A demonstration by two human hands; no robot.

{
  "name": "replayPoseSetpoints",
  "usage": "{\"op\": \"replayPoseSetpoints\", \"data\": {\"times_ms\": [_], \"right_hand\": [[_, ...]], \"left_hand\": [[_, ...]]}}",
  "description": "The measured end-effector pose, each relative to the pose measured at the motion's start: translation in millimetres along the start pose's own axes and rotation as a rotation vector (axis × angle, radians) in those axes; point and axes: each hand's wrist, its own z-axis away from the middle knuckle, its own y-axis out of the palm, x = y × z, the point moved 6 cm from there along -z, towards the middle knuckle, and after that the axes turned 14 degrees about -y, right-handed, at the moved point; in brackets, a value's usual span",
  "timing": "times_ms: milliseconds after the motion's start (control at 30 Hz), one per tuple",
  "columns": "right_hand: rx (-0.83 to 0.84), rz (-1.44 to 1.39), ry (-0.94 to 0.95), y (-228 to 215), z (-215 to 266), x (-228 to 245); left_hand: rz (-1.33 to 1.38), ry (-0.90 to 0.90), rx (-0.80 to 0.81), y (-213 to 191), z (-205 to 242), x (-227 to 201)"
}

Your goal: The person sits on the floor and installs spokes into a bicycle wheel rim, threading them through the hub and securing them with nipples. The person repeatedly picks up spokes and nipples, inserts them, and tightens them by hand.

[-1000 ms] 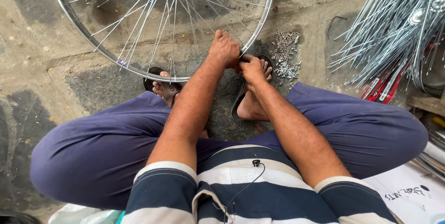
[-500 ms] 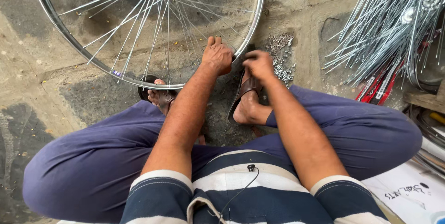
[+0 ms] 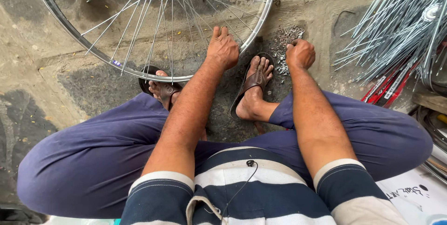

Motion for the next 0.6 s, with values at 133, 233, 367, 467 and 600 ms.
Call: {"op": "replayPoseSetpoints", "data": {"times_ms": [133,233,367,467,600], "right_hand": [[0.019,0.007,-0.001,5,-6,-4],[0.077,0.065,0.012,16,-14,-9],[0.218,0.046,0.049,28,-10,-12],[0.107,0.013,0.02,16,-11,-10],[-0.096,-0.508,0.41,8,-13,-51]], "left_hand": [[0.074,0.013,-0.081,2,-3,0],[0.047,-0.002,-0.05,5,-5,-1],[0.074,-0.009,0.005,1,-5,-2],[-0.092,-0.007,0.092,1,-3,-3],[0.039,0.0,0.085,-4,0,-2]]}}
